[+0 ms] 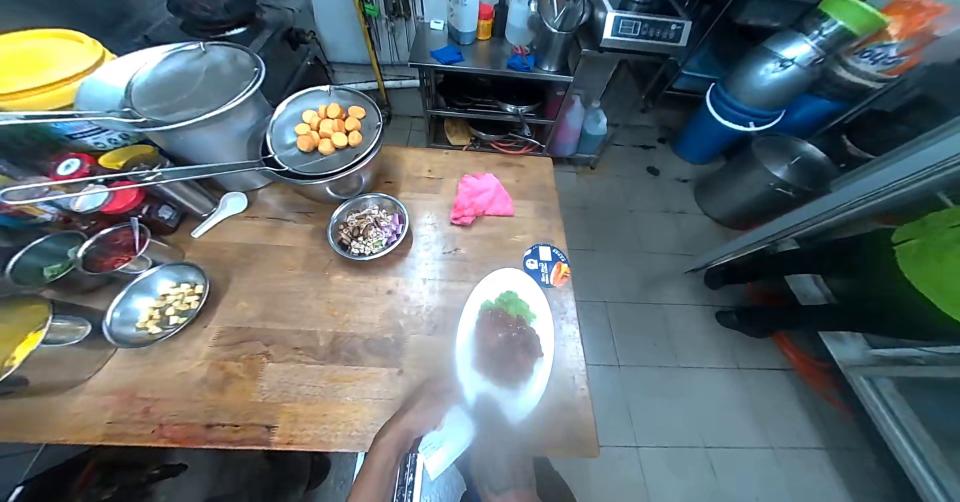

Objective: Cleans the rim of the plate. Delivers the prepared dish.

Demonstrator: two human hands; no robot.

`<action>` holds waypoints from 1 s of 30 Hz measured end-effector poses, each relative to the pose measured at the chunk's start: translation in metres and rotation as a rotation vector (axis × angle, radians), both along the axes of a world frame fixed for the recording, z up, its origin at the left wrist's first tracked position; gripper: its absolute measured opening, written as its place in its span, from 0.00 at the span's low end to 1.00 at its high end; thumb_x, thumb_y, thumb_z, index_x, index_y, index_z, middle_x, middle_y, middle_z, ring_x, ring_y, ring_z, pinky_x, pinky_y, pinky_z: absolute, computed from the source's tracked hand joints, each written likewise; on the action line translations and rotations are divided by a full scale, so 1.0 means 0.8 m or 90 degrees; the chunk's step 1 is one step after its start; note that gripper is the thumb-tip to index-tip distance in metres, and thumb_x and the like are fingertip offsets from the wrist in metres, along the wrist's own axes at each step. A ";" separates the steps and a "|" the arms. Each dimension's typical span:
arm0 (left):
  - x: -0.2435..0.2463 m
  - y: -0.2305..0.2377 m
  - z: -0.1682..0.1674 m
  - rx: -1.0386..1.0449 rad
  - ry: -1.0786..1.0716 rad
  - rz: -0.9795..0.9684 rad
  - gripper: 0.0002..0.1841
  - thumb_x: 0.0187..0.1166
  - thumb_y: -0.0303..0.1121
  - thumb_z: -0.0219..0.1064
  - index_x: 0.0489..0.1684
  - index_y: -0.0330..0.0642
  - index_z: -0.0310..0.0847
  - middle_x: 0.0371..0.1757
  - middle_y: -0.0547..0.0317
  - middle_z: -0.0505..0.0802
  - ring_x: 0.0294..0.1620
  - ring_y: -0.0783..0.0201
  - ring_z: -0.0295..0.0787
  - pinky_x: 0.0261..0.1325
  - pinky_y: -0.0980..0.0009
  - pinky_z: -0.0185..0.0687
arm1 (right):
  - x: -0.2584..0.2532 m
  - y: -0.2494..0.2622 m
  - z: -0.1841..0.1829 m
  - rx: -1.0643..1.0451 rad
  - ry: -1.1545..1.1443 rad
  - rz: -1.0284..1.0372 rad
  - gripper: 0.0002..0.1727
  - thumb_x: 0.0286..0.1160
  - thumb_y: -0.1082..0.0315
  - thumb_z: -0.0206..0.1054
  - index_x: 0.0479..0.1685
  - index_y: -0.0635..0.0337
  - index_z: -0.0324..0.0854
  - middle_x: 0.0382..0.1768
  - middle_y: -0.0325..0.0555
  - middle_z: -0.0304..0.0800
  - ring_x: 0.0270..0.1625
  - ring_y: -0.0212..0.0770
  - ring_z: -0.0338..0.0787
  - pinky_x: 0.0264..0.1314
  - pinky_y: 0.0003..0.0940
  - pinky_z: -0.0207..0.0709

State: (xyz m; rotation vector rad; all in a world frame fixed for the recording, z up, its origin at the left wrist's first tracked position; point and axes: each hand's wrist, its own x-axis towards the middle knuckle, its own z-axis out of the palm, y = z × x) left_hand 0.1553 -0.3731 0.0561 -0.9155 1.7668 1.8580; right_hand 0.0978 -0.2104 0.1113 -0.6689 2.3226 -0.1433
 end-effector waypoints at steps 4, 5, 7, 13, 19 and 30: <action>0.001 -0.002 -0.002 0.018 0.017 -0.006 0.20 0.93 0.44 0.53 0.57 0.40 0.87 0.41 0.56 0.90 0.37 0.66 0.84 0.45 0.64 0.81 | -0.008 -0.020 0.012 -0.047 -0.017 0.028 0.30 0.86 0.64 0.50 0.89 0.52 0.67 0.67 0.56 0.87 0.59 0.55 0.92 0.61 0.52 0.84; 0.001 -0.003 -0.002 0.021 0.019 -0.006 0.20 0.93 0.43 0.53 0.58 0.40 0.87 0.44 0.55 0.91 0.41 0.66 0.86 0.49 0.63 0.82 | -0.012 -0.018 0.013 -0.083 -0.018 0.032 0.29 0.85 0.65 0.51 0.87 0.50 0.70 0.65 0.56 0.89 0.59 0.54 0.93 0.61 0.52 0.84; 0.001 -0.006 -0.001 0.024 0.016 -0.014 0.20 0.93 0.44 0.53 0.60 0.40 0.87 0.46 0.55 0.90 0.43 0.66 0.85 0.51 0.62 0.81 | -0.018 0.000 0.011 -0.181 0.005 0.010 0.25 0.83 0.64 0.56 0.79 0.48 0.81 0.58 0.55 0.92 0.55 0.54 0.94 0.58 0.52 0.86; -0.001 -0.007 -0.002 0.027 0.015 -0.027 0.20 0.93 0.46 0.54 0.56 0.41 0.87 0.35 0.61 0.85 0.29 0.70 0.76 0.37 0.69 0.75 | -0.025 -0.005 0.009 -0.142 0.004 0.000 0.24 0.88 0.61 0.51 0.79 0.46 0.80 0.61 0.55 0.92 0.57 0.55 0.93 0.62 0.53 0.84; 0.002 -0.001 -0.011 0.006 0.024 0.002 0.20 0.92 0.47 0.55 0.47 0.41 0.86 0.32 0.61 0.84 0.28 0.69 0.77 0.36 0.67 0.76 | -0.036 0.007 0.010 0.030 -0.013 0.090 0.29 0.88 0.60 0.50 0.89 0.44 0.67 0.68 0.58 0.86 0.59 0.60 0.92 0.60 0.57 0.84; 0.003 0.002 -0.010 0.000 0.019 0.020 0.20 0.93 0.47 0.54 0.51 0.40 0.87 0.36 0.57 0.87 0.33 0.66 0.81 0.40 0.65 0.78 | -0.083 0.077 0.009 0.047 0.066 0.172 0.30 0.85 0.62 0.54 0.87 0.32 0.70 0.63 0.60 0.89 0.55 0.60 0.93 0.55 0.57 0.85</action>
